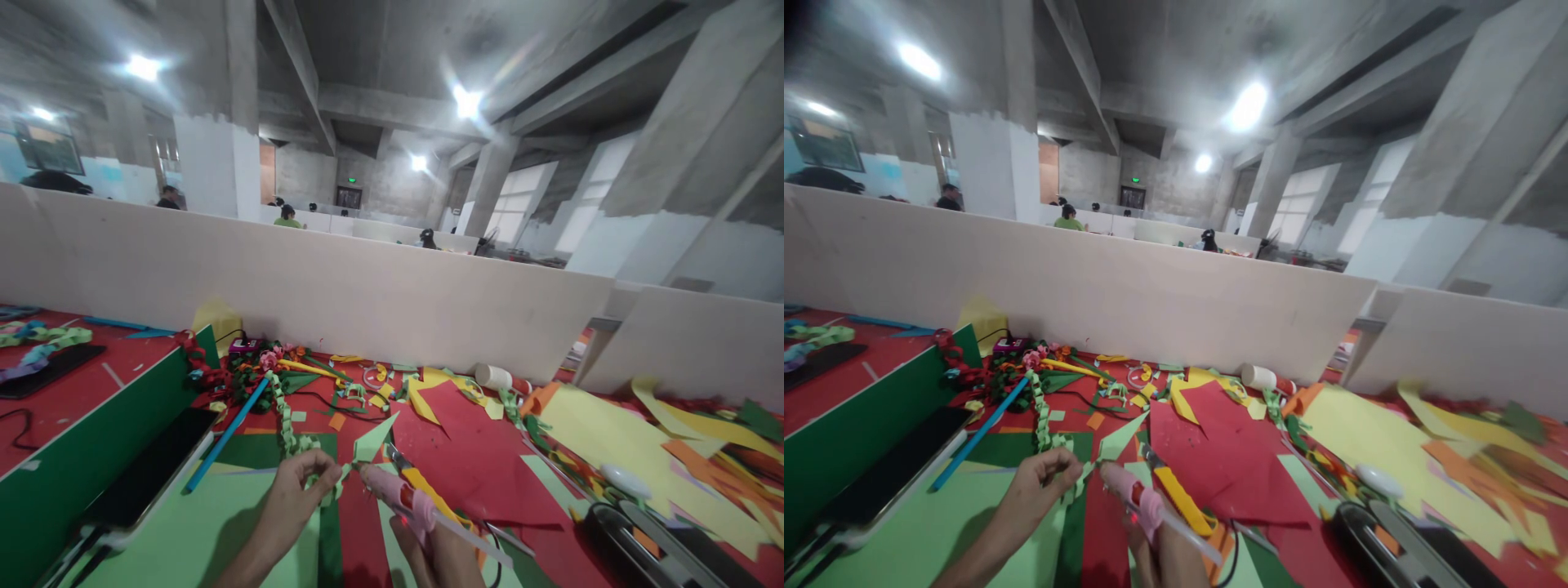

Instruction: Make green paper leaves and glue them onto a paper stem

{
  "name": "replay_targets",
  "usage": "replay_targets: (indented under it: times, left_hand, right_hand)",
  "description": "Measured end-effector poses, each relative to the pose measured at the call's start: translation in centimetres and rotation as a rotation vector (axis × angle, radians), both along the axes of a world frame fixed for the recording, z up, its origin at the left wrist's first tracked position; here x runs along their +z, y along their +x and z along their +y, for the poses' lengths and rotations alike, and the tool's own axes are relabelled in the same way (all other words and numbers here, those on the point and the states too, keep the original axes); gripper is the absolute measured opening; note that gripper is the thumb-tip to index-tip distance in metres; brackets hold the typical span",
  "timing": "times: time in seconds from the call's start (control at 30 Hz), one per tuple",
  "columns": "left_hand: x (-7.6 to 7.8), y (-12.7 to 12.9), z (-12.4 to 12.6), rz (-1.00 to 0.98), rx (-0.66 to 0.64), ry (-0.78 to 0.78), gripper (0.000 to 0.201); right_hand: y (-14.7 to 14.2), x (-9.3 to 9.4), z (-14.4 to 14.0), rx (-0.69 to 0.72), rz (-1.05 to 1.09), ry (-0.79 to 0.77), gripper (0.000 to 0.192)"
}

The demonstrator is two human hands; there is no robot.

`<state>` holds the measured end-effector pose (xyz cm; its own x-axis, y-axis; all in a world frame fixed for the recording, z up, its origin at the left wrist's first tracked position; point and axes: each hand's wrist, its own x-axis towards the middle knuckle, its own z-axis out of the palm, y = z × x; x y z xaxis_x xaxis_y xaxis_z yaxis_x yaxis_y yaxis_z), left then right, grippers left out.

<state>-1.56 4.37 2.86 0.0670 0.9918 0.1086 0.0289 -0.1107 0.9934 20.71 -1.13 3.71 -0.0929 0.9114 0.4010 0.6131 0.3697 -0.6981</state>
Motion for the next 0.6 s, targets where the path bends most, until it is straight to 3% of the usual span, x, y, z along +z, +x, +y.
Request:
replay_targets:
  times: [0.23,0.6]
  left_hand:
    - [-0.09,-0.14,-0.04,-0.005,-0.001,0.011,0.054]
    - [-0.12,-0.15,-0.06,-0.036,-0.001,0.017,0.054]
  right_hand:
    - [0.28,-0.55,-0.1,-0.07,-0.016,0.004,0.056]
    - [-0.22,-0.02,0.16,0.006,-0.001,-0.014,0.057]
